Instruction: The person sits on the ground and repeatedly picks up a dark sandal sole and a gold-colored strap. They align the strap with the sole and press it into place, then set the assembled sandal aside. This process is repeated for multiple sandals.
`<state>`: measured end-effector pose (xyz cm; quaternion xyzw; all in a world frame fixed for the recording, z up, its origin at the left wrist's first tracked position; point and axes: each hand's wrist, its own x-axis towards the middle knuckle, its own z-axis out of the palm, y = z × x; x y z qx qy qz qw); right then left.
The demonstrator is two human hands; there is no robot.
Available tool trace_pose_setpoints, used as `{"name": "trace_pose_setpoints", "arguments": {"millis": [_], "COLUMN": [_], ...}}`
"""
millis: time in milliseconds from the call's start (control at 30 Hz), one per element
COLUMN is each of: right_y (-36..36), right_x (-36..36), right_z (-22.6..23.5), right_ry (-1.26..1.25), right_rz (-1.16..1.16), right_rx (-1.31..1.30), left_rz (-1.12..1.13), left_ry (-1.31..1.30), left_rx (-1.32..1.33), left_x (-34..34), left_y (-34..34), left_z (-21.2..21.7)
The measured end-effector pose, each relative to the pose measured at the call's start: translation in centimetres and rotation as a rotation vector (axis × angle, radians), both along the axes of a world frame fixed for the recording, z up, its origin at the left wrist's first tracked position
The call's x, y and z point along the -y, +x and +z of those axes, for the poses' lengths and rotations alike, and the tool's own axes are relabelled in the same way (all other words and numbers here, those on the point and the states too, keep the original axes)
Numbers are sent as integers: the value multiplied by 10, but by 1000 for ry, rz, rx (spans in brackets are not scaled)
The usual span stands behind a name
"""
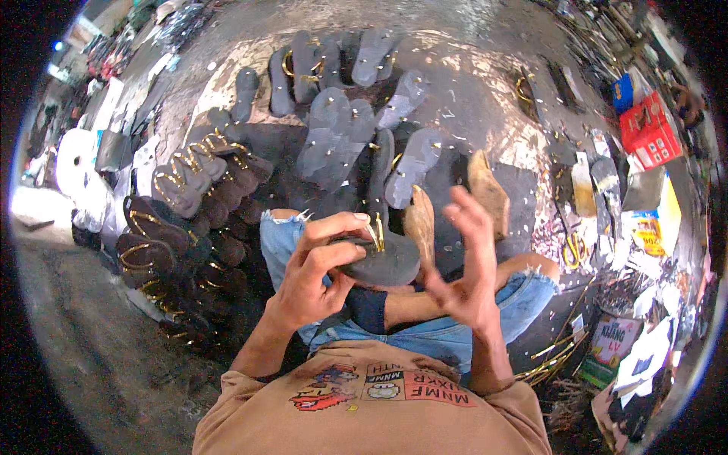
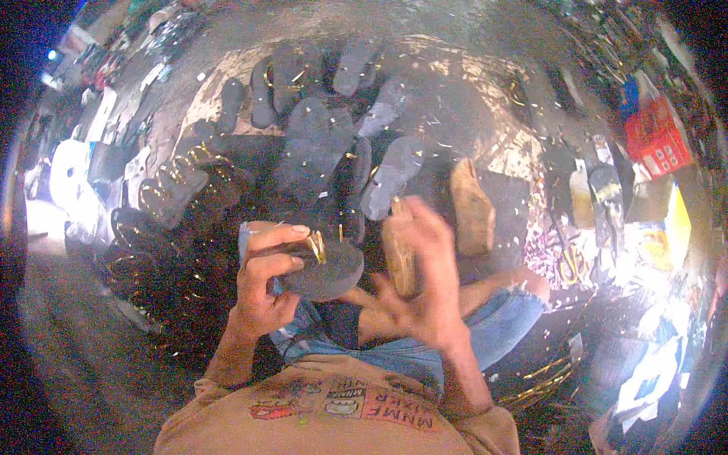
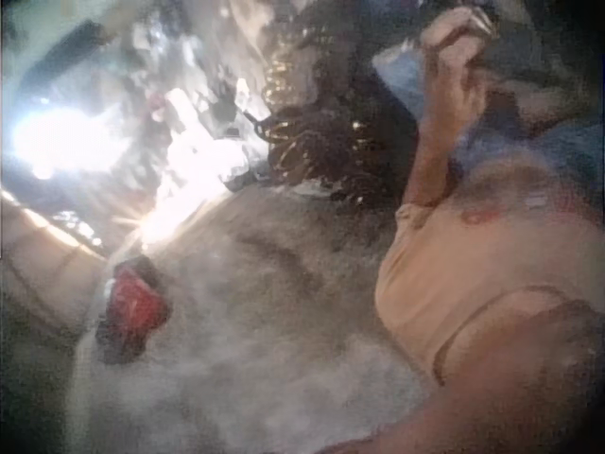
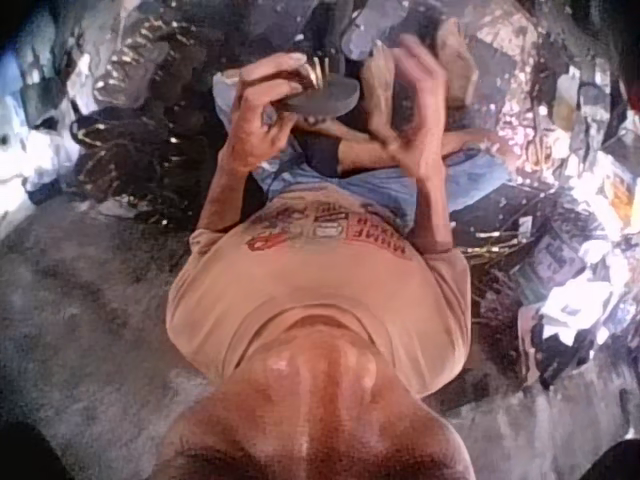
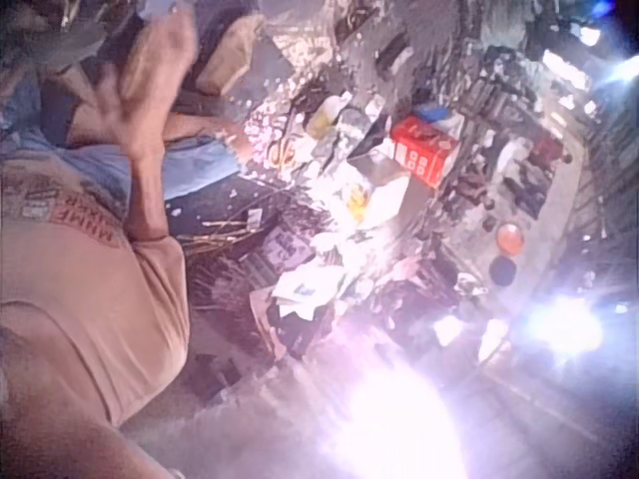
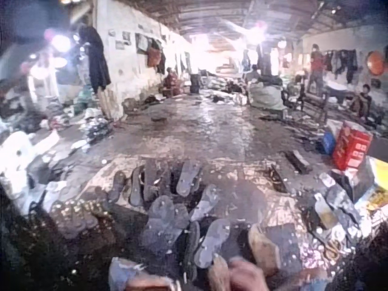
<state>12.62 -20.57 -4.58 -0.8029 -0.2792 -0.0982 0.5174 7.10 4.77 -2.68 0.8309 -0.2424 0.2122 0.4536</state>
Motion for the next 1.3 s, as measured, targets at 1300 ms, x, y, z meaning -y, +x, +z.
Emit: {"name": "trace_pose_setpoints", "arguments": {"millis": [1300], "right_y": [-3], "right_x": [41], "right_z": [-80], "right_ry": [661], "right_rz": [-187], "right_rx": [-870], "left_rz": [123], "left_ry": [-1627], "left_rx": [-686], "left_x": [-70], "left_y": [81], "left_z": [-87]}}
